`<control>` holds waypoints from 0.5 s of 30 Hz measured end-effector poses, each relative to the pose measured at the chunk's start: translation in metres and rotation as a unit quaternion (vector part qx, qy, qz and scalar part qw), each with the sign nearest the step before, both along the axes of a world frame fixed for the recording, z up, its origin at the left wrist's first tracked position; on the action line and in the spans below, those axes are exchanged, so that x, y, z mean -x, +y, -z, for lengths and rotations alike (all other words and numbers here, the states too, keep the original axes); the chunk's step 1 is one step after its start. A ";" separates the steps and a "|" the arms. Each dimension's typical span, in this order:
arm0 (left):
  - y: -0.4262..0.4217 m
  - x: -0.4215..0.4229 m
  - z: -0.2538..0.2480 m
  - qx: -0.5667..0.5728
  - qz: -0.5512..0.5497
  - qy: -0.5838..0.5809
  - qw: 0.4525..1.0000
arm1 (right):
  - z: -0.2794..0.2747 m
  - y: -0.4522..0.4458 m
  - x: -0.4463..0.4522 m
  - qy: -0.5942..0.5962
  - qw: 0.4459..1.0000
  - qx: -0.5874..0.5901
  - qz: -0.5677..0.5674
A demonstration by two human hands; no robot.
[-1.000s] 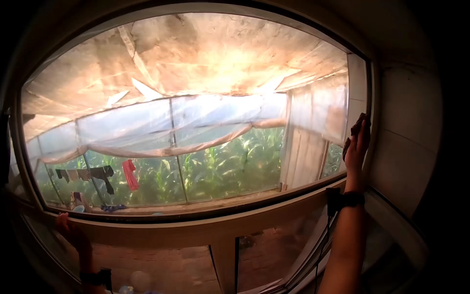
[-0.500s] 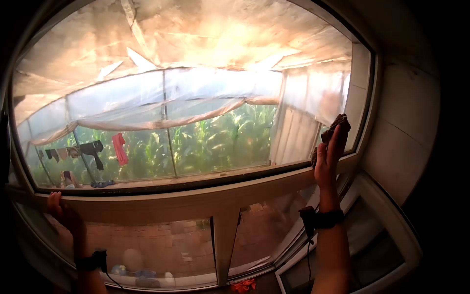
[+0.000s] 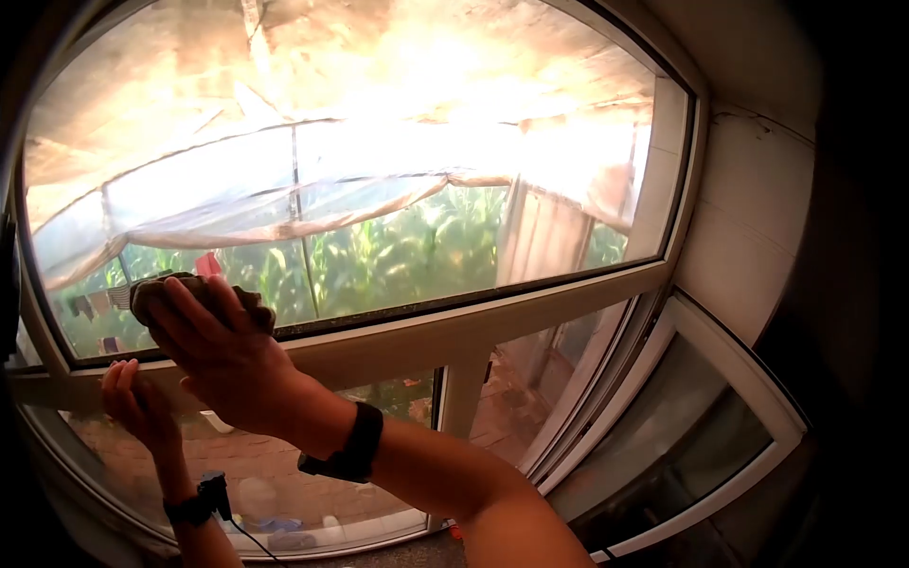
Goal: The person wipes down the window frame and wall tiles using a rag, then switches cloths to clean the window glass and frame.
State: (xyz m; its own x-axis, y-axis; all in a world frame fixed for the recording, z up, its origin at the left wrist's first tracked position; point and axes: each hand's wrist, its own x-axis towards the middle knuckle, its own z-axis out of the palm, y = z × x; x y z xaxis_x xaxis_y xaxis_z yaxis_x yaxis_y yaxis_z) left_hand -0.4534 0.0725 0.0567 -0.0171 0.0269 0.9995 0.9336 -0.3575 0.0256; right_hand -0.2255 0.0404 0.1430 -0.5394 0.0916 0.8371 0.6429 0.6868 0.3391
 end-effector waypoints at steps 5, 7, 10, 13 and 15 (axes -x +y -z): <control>-0.003 0.009 -0.006 -0.016 -0.057 0.031 0.998 | 0.003 0.005 -0.033 -0.008 0.998 -0.048 -0.042; -0.007 0.006 -0.007 -0.006 -0.038 0.002 0.999 | 0.005 -0.012 -0.082 0.001 1.000 -0.023 -0.010; -0.006 0.016 -0.004 0.008 -0.032 0.010 0.999 | 0.009 -0.028 -0.188 0.027 0.997 -0.035 0.070; -0.001 0.009 -0.005 -0.002 0.010 -0.014 1.000 | 0.012 -0.053 -0.298 0.061 0.976 -0.041 0.204; 0.007 0.007 -0.001 -0.011 0.081 -0.074 0.994 | 0.022 -0.061 -0.368 0.105 0.958 -0.051 0.263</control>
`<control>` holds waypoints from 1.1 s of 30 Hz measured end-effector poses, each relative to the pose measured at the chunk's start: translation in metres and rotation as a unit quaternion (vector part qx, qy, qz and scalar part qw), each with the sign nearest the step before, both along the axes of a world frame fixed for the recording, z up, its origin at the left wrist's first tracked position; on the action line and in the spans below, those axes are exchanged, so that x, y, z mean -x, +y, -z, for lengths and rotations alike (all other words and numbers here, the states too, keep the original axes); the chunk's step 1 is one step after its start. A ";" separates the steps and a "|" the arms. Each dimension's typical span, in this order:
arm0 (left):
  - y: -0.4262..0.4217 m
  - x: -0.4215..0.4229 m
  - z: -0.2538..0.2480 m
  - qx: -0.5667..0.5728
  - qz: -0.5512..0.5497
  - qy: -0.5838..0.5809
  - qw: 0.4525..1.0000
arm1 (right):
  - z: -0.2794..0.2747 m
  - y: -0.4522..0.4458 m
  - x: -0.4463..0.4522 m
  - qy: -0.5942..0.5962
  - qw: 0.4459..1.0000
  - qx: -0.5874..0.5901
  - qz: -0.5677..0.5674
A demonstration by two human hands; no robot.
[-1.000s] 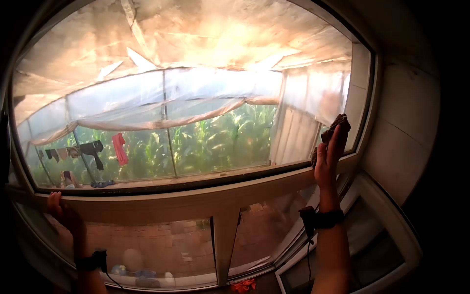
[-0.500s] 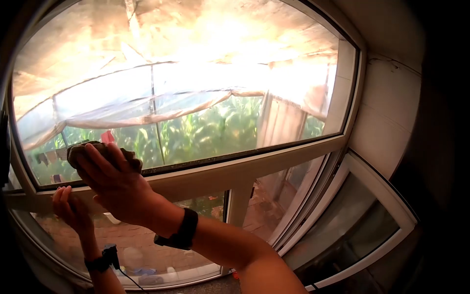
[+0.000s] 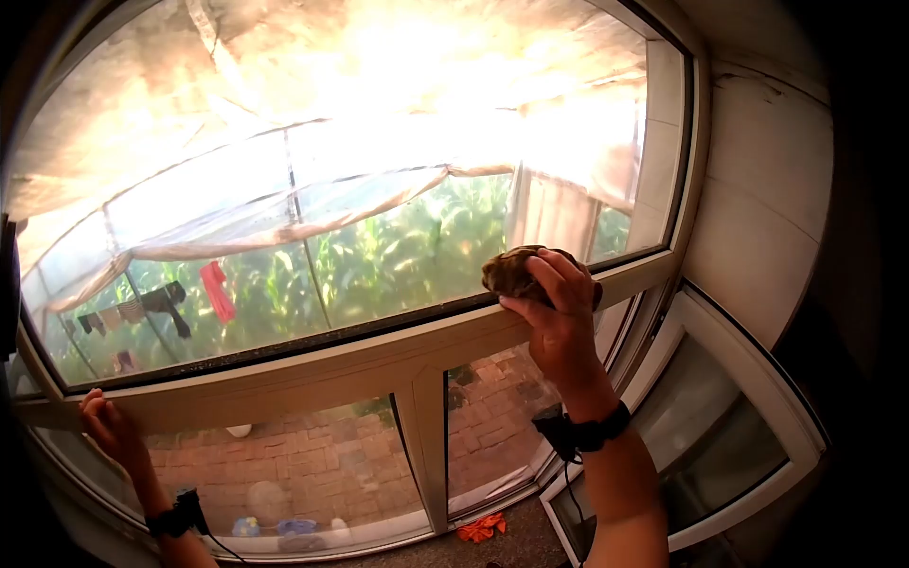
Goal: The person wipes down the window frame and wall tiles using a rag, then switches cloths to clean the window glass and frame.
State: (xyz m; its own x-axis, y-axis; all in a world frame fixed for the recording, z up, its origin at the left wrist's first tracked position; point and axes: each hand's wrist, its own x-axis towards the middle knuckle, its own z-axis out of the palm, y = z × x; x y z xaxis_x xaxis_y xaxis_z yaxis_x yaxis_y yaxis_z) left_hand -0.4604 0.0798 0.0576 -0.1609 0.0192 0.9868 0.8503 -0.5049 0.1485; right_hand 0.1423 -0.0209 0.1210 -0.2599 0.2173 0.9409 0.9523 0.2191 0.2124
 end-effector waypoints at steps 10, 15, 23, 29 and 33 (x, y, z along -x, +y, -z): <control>0.032 0.044 0.024 0.039 -0.130 -0.030 0.990 | 0.019 -0.013 -0.248 0.233 0.962 -0.069 0.123; 0.038 0.050 0.026 0.059 -0.169 -0.044 0.983 | 0.014 -0.017 -0.305 0.284 0.945 -0.064 0.150; 0.037 0.018 0.024 0.006 -0.082 -0.084 0.993 | -0.056 0.020 -0.246 0.503 0.850 -0.076 -0.133; -0.007 -0.041 -0.022 -0.055 -0.073 -0.031 0.995 | -0.181 0.024 0.023 0.223 0.948 0.039 -0.224; -0.010 -0.036 -0.025 -0.083 -0.055 -0.037 0.994 | -0.220 0.052 0.191 0.010 0.918 0.083 -0.388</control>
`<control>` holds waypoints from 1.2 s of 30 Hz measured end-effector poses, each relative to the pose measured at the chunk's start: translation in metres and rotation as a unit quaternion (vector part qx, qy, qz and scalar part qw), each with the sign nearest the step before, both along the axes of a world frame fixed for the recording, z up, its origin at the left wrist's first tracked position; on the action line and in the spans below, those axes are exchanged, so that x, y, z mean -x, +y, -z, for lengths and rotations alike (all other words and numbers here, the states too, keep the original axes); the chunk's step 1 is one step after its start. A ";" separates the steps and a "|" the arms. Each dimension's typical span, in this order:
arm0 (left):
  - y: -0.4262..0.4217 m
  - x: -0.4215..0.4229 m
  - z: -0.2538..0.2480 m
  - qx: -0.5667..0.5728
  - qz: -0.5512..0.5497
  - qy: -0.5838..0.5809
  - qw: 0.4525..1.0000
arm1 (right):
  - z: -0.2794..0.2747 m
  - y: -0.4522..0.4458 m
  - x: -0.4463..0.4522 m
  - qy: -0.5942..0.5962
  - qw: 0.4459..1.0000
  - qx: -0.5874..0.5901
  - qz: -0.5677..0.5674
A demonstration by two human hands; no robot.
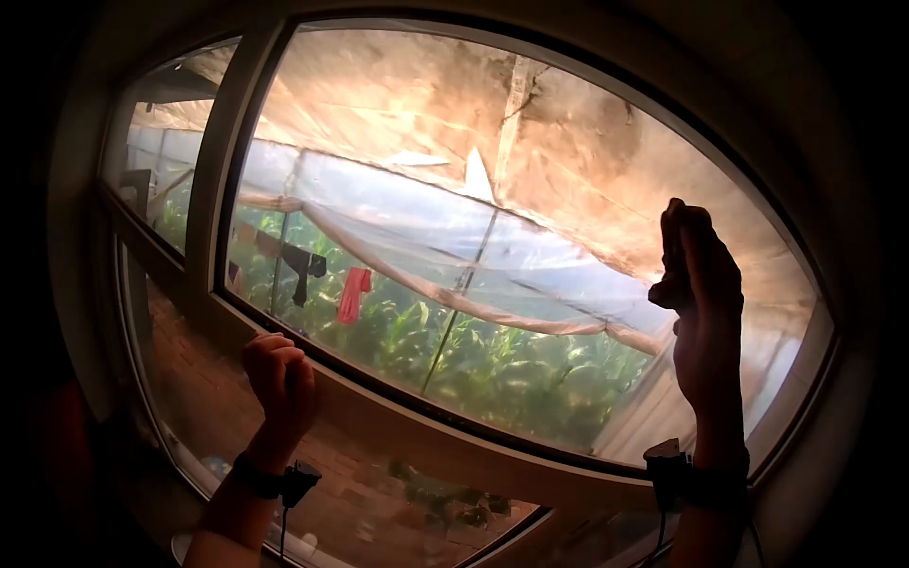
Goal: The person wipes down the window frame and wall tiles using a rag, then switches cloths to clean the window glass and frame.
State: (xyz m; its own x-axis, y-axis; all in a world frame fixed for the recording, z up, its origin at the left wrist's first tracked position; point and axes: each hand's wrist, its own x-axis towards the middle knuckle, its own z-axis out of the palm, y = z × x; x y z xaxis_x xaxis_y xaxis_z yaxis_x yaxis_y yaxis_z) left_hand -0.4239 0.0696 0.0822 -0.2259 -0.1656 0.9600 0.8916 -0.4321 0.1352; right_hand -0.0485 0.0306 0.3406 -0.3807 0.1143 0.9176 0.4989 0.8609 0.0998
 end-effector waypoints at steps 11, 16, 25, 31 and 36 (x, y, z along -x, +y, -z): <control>-0.008 0.041 0.006 0.034 0.060 0.080 0.994 | 0.075 0.051 0.373 -0.284 0.903 -0.301 0.116; -0.010 0.043 0.004 0.033 0.071 0.085 0.993 | 0.070 0.049 0.355 -0.315 0.861 -0.388 0.086; -0.008 0.035 0.009 0.030 0.103 0.053 0.993 | -0.109 0.062 0.286 -0.151 0.957 -0.249 0.014; -0.019 0.051 0.015 0.044 0.198 0.061 0.977 | -0.107 0.085 0.410 -0.192 0.901 -0.368 0.129; -0.055 0.063 0.038 0.051 0.210 0.000 0.976 | -0.008 0.065 0.421 -0.228 0.900 -0.365 0.071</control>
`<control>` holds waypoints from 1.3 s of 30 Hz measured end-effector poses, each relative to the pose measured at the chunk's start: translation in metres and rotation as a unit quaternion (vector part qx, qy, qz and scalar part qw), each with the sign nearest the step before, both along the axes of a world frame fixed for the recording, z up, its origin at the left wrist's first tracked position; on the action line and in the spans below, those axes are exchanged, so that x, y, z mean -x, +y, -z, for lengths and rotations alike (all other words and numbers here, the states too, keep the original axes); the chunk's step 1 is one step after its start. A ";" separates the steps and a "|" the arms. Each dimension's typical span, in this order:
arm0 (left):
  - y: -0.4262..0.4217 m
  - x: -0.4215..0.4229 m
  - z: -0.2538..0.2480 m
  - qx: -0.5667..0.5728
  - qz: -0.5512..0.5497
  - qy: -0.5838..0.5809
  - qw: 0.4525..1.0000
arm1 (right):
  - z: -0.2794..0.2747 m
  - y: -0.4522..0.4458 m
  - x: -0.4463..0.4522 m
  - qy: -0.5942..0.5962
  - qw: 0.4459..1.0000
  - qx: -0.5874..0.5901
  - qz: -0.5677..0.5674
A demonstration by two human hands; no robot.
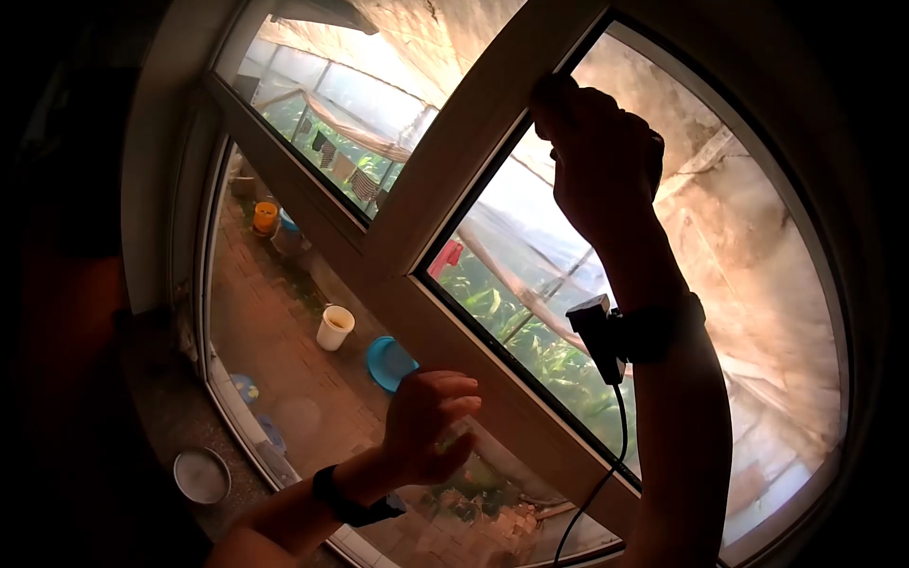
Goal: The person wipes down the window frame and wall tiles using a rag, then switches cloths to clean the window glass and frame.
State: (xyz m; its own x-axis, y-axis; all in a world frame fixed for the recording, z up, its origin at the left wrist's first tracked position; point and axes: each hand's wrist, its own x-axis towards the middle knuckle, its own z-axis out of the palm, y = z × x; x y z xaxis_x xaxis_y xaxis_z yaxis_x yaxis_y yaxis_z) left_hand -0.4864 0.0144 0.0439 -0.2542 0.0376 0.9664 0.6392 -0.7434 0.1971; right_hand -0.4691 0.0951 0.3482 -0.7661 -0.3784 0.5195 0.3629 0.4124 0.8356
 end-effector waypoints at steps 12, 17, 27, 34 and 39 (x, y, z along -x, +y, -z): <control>-0.027 -0.050 -0.011 0.010 0.027 -0.055 0.998 | 0.134 -0.019 -0.017 -0.234 0.957 0.170 0.030; -0.018 -0.046 -0.012 -0.003 -0.010 -0.080 0.997 | 0.133 -0.032 -0.097 -0.224 0.963 0.146 0.021; 0.021 -0.016 -0.014 0.014 -0.106 -0.068 0.992 | 0.154 -0.088 -0.354 -0.074 0.957 0.225 0.167; 0.040 -0.049 -0.018 0.016 -0.202 -0.007 0.979 | 0.185 -0.123 -0.555 0.103 0.925 0.193 0.310; 0.054 -0.060 -0.014 0.004 -0.227 -0.041 0.973 | 0.212 -0.146 -0.717 0.253 0.839 0.212 0.432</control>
State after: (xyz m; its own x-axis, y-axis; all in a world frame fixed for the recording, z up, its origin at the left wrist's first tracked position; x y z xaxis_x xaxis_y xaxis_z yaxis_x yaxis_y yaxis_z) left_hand -0.4267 0.0682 0.0583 -0.3226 -0.0898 0.9423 0.8835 -0.3858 0.2658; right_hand 0.2480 -0.0511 0.1363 -0.3006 0.5053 0.8089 0.9436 0.0341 0.3294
